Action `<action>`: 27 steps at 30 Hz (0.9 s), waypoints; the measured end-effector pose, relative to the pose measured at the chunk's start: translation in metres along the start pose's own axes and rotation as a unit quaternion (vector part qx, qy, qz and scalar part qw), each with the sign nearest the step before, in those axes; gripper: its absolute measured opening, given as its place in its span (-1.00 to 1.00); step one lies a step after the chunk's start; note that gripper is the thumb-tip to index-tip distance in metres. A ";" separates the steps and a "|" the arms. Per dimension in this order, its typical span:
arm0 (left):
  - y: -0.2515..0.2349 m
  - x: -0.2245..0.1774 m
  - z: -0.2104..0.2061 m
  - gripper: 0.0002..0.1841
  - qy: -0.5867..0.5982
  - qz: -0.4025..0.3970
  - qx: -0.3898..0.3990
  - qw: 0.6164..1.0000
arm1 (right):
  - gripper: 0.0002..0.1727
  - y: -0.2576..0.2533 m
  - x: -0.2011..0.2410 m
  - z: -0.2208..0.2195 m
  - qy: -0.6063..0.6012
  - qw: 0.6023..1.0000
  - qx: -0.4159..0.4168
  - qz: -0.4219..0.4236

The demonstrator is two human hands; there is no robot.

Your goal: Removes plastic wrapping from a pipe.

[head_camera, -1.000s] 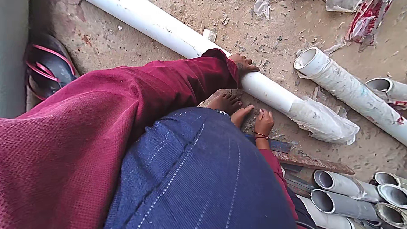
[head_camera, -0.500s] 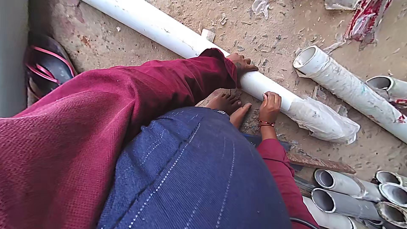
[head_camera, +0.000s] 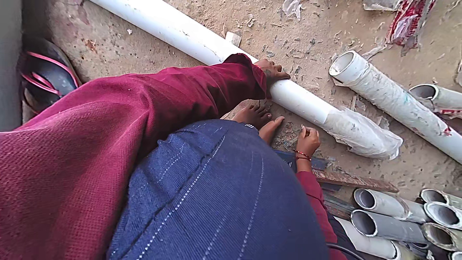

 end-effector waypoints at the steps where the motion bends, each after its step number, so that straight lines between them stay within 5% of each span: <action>1: 0.003 -0.009 0.024 -0.34 -0.013 0.019 0.039 0.999 | -0.71 -0.002 0.005 0.007 -0.002 1.000 -0.005 -0.013; 4: -0.005 -0.007 0.032 -0.22 -0.100 -0.022 0.007 0.995 | -0.71 -0.009 0.013 0.015 -0.032 0.999 -0.024 -0.005; 9: -0.005 -0.014 0.040 -0.20 -0.173 -0.099 -0.070 0.977 | -0.52 -0.011 0.039 0.010 -0.049 0.988 -0.085 0.122; 12: -0.003 -0.013 0.033 -0.24 -0.155 -0.052 -0.026 0.986 | -0.20 -0.025 0.058 0.002 0.006 0.991 -0.032 0.133; 14: -0.018 -0.002 0.039 -0.19 -0.164 -0.103 -0.078 0.978 | -0.14 -0.037 0.065 -0.002 0.025 0.992 0.004 0.126; 15: -0.037 0.009 0.049 -0.10 -0.177 -0.152 -0.115 0.966 | -0.15 -0.044 0.068 -0.003 0.024 0.991 0.011 0.128; 19: -0.070 0.015 0.091 0.10 -0.225 -0.143 -0.005 0.964 | -0.25 -0.055 0.066 0.000 -0.004 0.985 0.013 0.174; 24: -0.035 0.003 0.059 -0.06 -0.194 -0.169 -0.115 0.960 | -0.46 -0.059 0.055 0.005 -0.037 0.980 -0.021 0.196; 27: -0.001 -0.017 0.041 -0.23 -0.189 -0.083 -0.049 0.977 | -0.38 -0.059 0.058 0.008 -0.041 0.982 0.018 0.183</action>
Point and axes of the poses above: each hand's wrist, its own y-axis away from the middle knuckle, its own z-axis out of the back of the hand, x = y × z, the point moved 6 cm from there along -y, towards the middle knuckle
